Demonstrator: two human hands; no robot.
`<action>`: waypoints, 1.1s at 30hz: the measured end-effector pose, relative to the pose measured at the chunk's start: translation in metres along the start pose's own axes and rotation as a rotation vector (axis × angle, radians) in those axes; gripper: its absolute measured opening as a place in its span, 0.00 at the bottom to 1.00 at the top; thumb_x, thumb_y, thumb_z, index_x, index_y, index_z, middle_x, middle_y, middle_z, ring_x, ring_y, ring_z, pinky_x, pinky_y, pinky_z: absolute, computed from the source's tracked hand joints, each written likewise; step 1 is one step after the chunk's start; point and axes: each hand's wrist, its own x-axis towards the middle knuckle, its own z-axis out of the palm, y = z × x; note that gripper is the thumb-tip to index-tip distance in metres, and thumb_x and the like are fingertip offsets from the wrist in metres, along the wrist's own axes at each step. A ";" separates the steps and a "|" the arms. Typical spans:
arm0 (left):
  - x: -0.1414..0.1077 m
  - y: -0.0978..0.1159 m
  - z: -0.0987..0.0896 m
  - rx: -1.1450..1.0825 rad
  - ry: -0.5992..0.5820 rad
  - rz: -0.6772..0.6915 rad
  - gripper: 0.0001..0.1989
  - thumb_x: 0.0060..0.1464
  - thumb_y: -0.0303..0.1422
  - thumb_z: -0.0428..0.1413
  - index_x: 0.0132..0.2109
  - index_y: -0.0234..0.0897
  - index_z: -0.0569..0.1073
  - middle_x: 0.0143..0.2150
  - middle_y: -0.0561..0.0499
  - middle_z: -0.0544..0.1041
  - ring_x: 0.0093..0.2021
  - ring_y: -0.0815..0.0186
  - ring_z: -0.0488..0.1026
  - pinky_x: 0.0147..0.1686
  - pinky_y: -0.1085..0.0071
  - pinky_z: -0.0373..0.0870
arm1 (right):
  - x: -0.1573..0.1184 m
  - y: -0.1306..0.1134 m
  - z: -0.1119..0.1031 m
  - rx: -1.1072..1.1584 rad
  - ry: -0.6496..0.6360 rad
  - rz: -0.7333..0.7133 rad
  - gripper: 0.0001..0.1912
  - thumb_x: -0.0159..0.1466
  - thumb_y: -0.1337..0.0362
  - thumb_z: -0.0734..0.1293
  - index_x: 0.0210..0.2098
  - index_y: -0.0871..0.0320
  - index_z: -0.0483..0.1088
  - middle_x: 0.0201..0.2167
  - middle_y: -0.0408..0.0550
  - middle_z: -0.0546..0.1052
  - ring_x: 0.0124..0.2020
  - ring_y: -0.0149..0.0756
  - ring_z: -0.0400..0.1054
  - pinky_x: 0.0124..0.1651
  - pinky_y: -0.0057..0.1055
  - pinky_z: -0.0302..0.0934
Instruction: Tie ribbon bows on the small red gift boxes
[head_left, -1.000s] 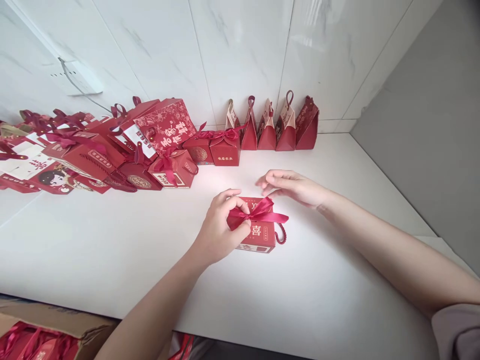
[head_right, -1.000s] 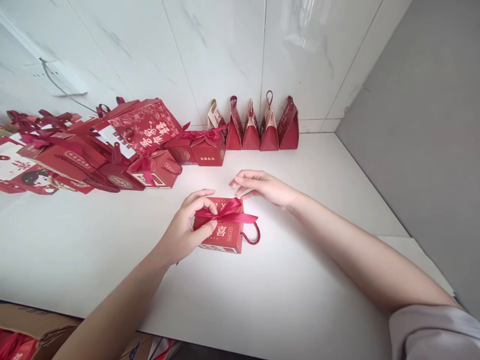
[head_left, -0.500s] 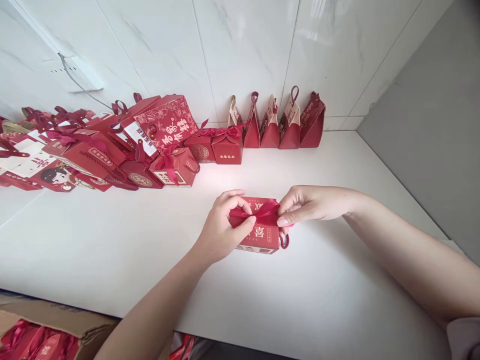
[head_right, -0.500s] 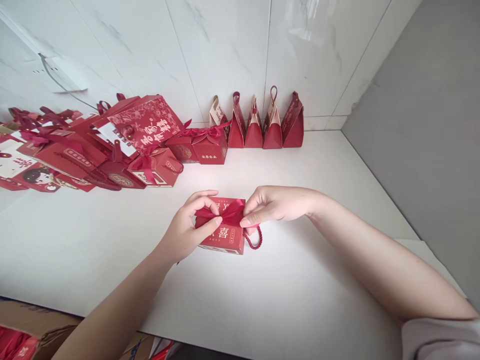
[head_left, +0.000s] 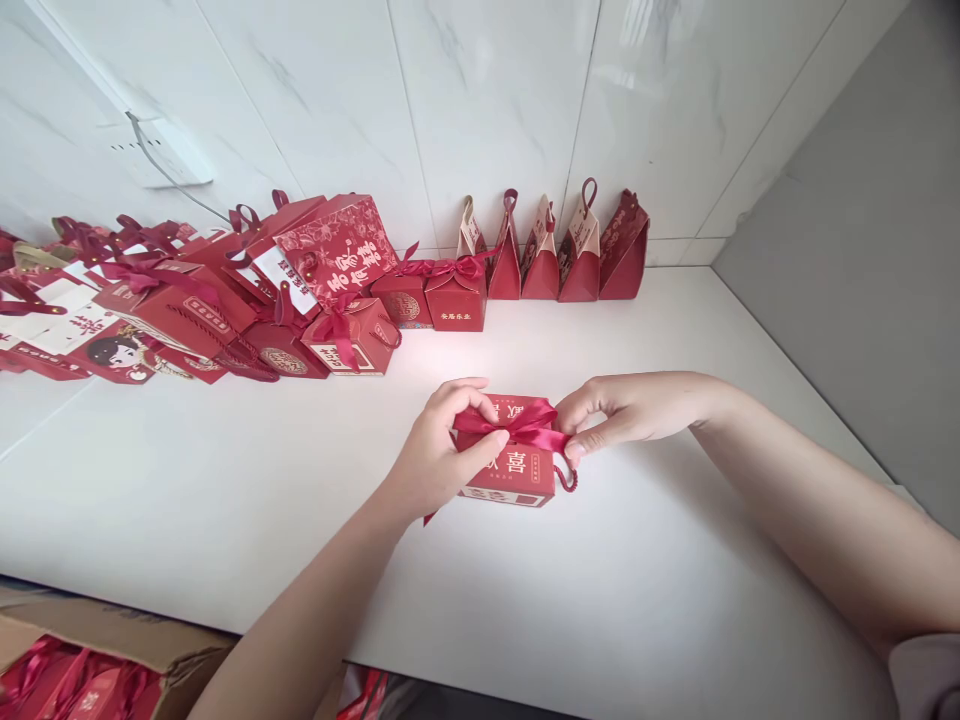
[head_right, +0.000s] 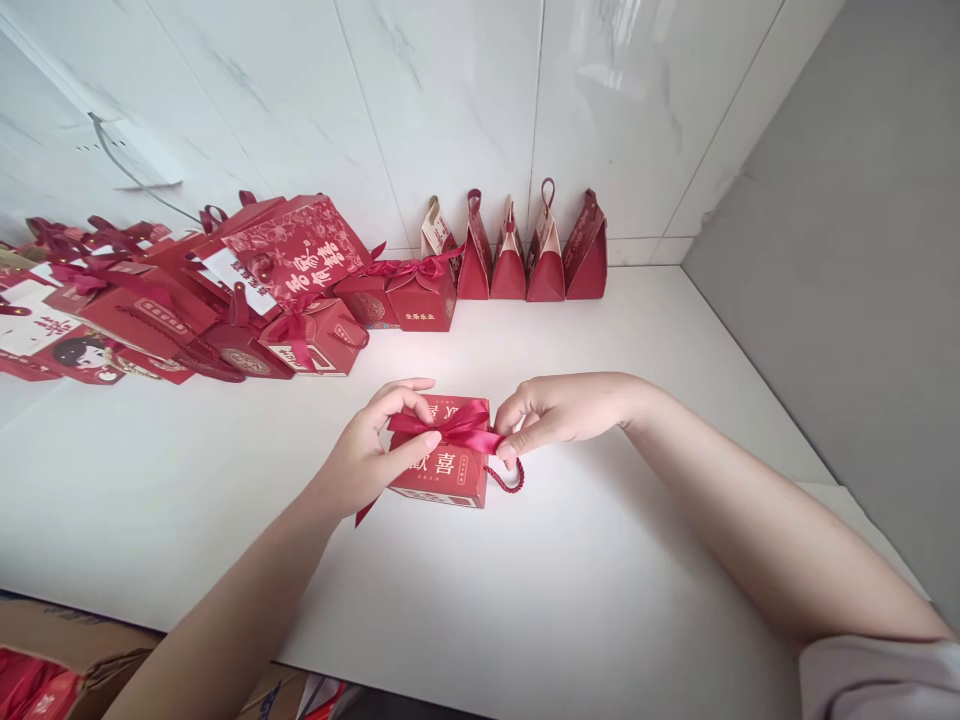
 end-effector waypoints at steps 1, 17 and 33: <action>0.001 -0.001 -0.006 -0.046 -0.013 0.003 0.05 0.57 0.36 0.55 0.40 0.41 0.69 0.64 0.47 0.65 0.65 0.53 0.62 0.62 0.54 0.62 | -0.002 0.000 -0.002 -0.026 0.029 0.019 0.17 0.64 0.50 0.67 0.35 0.57 0.76 0.35 0.46 0.78 0.40 0.39 0.70 0.44 0.33 0.62; 0.006 -0.012 -0.026 0.047 -0.108 0.165 0.06 0.58 0.34 0.58 0.41 0.41 0.68 0.65 0.48 0.63 0.68 0.56 0.58 0.64 0.56 0.60 | 0.011 -0.008 0.013 0.320 0.155 -0.130 0.15 0.66 0.54 0.68 0.43 0.58 0.64 0.19 0.39 0.75 0.17 0.27 0.67 0.22 0.23 0.58; 0.004 -0.015 -0.025 -0.007 -0.189 0.161 0.09 0.54 0.34 0.60 0.40 0.40 0.68 0.65 0.45 0.62 0.65 0.54 0.62 0.40 0.69 0.71 | 0.021 0.011 0.019 0.418 0.050 -0.084 0.13 0.67 0.56 0.68 0.34 0.60 0.66 0.19 0.43 0.77 0.16 0.30 0.71 0.20 0.24 0.65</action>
